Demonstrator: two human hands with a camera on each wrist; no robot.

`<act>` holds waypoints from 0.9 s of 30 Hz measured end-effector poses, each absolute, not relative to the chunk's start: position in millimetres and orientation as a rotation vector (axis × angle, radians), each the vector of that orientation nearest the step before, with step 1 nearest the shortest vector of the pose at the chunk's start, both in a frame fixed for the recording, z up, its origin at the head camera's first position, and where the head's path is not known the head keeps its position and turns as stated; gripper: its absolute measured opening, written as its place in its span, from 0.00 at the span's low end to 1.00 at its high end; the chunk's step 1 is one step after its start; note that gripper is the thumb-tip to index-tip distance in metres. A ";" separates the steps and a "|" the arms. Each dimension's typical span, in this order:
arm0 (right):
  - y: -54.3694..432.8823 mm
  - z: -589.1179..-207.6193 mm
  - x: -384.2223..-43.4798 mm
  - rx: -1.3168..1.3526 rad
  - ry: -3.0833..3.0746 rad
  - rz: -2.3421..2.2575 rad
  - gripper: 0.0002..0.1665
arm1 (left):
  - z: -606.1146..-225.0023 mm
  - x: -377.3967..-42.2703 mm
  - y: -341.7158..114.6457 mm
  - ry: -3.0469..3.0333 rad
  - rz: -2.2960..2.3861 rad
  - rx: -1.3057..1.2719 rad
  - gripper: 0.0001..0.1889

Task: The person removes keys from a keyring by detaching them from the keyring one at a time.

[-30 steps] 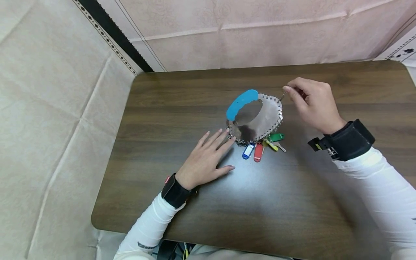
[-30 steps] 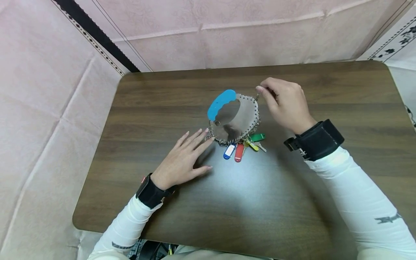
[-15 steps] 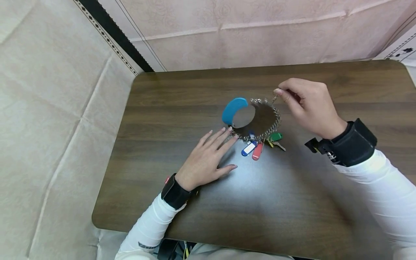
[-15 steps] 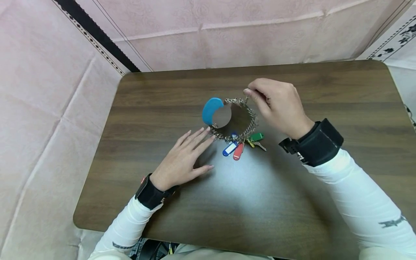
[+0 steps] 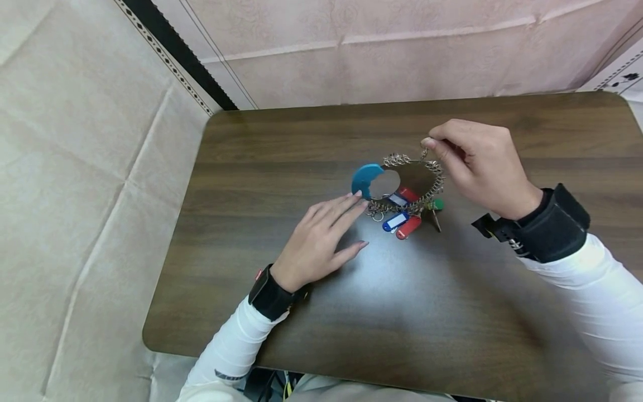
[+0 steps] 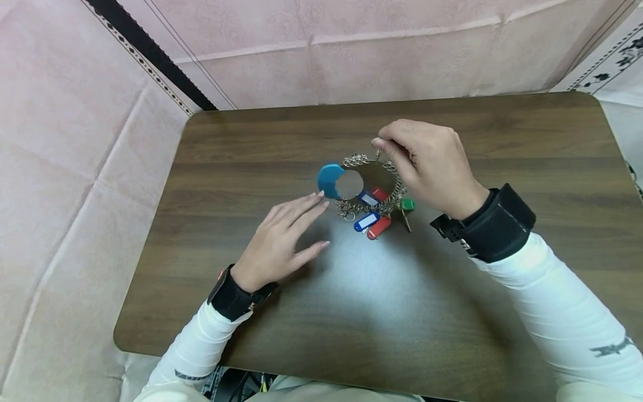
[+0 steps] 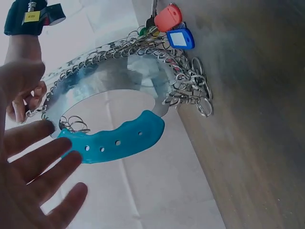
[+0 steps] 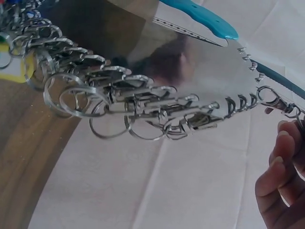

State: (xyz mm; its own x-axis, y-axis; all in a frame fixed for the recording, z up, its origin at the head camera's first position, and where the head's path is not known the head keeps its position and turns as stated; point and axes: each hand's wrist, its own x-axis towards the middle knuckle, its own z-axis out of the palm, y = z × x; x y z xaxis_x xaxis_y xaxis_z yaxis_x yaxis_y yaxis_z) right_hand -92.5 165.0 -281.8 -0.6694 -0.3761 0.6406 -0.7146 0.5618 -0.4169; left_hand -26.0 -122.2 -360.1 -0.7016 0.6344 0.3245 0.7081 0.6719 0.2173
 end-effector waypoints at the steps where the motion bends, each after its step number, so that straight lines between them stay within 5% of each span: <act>1: 164.7 -280.5 -91.6 0.873 -2.303 0.933 0.03 | -359.1 -26.2 -121.5 -2.631 -0.512 -1.081 0.35; 14: 162.6 -267.0 -81.9 0.775 -2.270 1.069 0.06 | -340.2 -35.5 -118.3 -2.507 -0.771 -0.983 0.31; 27: 159.9 -261.8 -74.7 0.842 -2.268 1.095 0.08 | -335.6 -71.7 -104.4 -2.431 -1.084 -1.008 0.37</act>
State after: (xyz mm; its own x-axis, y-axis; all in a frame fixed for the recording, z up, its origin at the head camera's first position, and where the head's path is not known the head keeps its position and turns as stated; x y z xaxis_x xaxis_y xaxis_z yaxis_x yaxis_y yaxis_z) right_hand -74.7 159.9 -261.8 -0.6948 -0.3178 0.6451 -0.7029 0.4900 -0.5156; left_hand -71.7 -104.4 -335.6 -0.7116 0.4809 0.5122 0.7024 0.4710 0.5336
